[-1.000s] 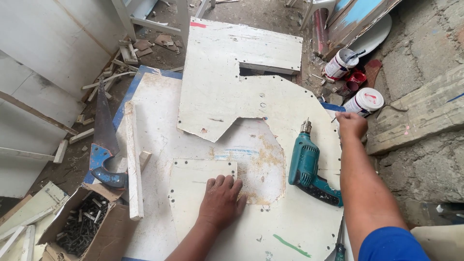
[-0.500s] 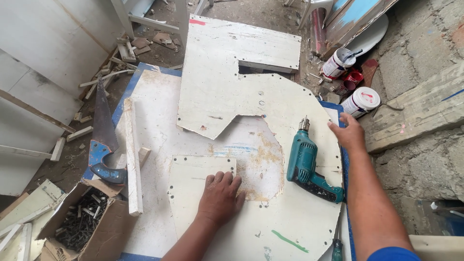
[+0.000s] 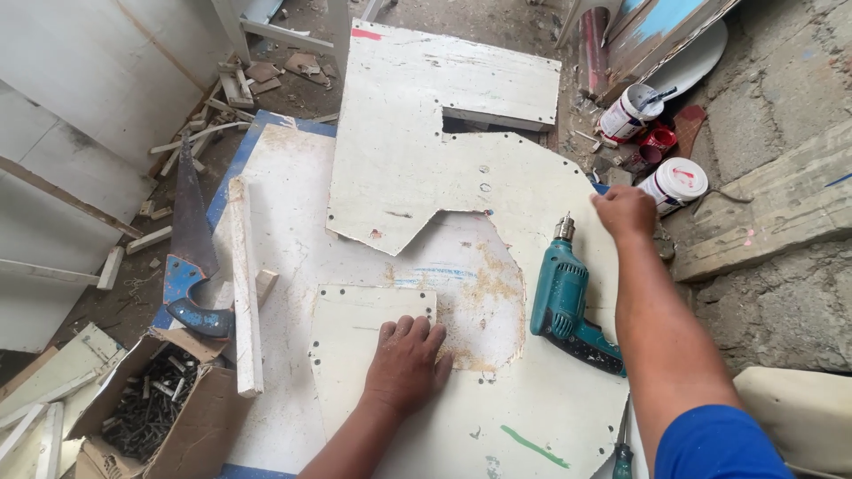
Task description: Assembling a wooden mold for a large letter 'G' using a screwdriver, drill, and hand saw.
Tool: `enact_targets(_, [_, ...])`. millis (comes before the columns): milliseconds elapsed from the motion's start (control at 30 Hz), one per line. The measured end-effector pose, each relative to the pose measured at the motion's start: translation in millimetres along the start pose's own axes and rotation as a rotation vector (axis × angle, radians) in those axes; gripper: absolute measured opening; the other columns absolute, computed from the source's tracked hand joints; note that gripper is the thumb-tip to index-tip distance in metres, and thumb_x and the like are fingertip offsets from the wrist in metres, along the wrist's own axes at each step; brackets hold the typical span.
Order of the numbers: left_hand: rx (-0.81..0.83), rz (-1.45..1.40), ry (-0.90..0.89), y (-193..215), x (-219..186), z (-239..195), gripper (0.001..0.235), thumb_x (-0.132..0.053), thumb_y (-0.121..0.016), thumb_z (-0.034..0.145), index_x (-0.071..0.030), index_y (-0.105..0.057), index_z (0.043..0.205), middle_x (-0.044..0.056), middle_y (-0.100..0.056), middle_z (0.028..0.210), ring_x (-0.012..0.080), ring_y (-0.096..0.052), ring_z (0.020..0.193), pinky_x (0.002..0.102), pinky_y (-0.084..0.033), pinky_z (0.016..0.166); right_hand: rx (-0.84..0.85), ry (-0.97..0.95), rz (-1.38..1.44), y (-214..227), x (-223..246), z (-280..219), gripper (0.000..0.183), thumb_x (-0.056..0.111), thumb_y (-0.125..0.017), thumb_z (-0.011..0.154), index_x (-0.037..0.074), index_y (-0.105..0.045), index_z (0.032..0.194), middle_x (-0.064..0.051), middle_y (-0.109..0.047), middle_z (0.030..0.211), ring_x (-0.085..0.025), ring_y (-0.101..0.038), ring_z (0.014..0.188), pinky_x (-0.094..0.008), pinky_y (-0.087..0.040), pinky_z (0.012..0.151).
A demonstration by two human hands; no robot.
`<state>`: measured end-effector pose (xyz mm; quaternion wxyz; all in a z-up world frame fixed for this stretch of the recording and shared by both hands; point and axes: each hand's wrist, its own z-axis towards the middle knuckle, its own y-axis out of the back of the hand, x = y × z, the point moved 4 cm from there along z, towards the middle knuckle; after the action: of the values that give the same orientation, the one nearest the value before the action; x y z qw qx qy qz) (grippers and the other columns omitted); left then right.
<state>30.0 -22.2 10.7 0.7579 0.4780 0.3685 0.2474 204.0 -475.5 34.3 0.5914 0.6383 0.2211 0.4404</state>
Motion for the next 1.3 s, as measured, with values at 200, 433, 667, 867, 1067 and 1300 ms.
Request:
enact_targets(200, [0.055,-0.008,0.013,-1,0,-1,0.027,-0.038,-0.06,0.09,-0.013,-0.056,0.099,0.008,-0.054,0.093,0.0316,-0.05,0.09,0.047,-0.041,0.086,-0.024,0.238,0.075,15,-19,-50,0.024,0.036,-0.076,0.087,0.013,-0.079,0.081,-0.009,-0.074,0.088,-0.029,-0.067,0.084,-0.045,-0.049,0.075])
enact_targets(433, [-0.002,-0.03,0.057,15,6,10,0.038,-0.034,-0.064,0.093,-0.012,-0.056,0.122,0.007,-0.057,0.094,0.0276,-0.051,0.086,0.042,-0.043,0.081,-0.114,-0.039,0.515,11,-73,-56,0.019,0.019,-0.081,0.095,0.014,-0.076,0.112,-0.002,-0.072,0.099,-0.015,-0.063,0.089,-0.033,-0.054,0.076])
enact_targets(667, [-0.176,0.154,-0.023,50,57,92,0.054,-0.047,-0.076,0.086,-0.013,-0.056,0.124,0.005,-0.051,0.099,0.0251,-0.047,0.088,0.039,-0.041,0.08,-0.232,-0.203,0.419,-36,-74,29,0.02,0.029,-0.086,0.087,0.013,-0.082,0.098,-0.004,-0.078,0.085,-0.014,-0.07,0.076,-0.033,-0.057,0.07])
enact_targets(867, [0.16,0.144,0.361,56,100,149,0.073,-0.051,-0.075,0.085,-0.009,-0.057,0.142,0.013,-0.056,0.121,0.0327,-0.054,0.119,0.052,-0.046,0.097,-0.125,0.107,0.056,-41,25,-16,0.013,0.036,-0.076,0.085,0.031,-0.082,0.096,-0.004,-0.077,0.084,-0.035,-0.074,0.083,-0.043,-0.058,0.085])
enact_targets(1067, [-0.104,-0.275,0.15,60,30,76,0.042,-0.023,-0.073,0.093,-0.004,-0.06,0.128,0.011,-0.068,0.102,0.027,-0.063,0.094,0.045,-0.052,0.09,-0.179,0.436,0.379,6,5,-44,0.073,0.016,-0.076,0.098,0.008,-0.045,0.163,-0.009,-0.073,0.124,-0.019,-0.069,0.074,-0.036,-0.052,0.076])
enact_targets(1300, [-0.261,-0.227,0.38,89,72,-6,0.04,-0.024,-0.072,0.091,-0.007,-0.063,0.127,0.008,-0.069,0.096,0.0262,-0.061,0.091,0.042,-0.047,0.088,-0.331,0.549,0.185,1,-28,-52,0.059,0.007,-0.072,0.09,0.0,-0.064,0.149,-0.018,-0.076,0.095,-0.038,-0.068,0.108,-0.053,-0.052,0.092])
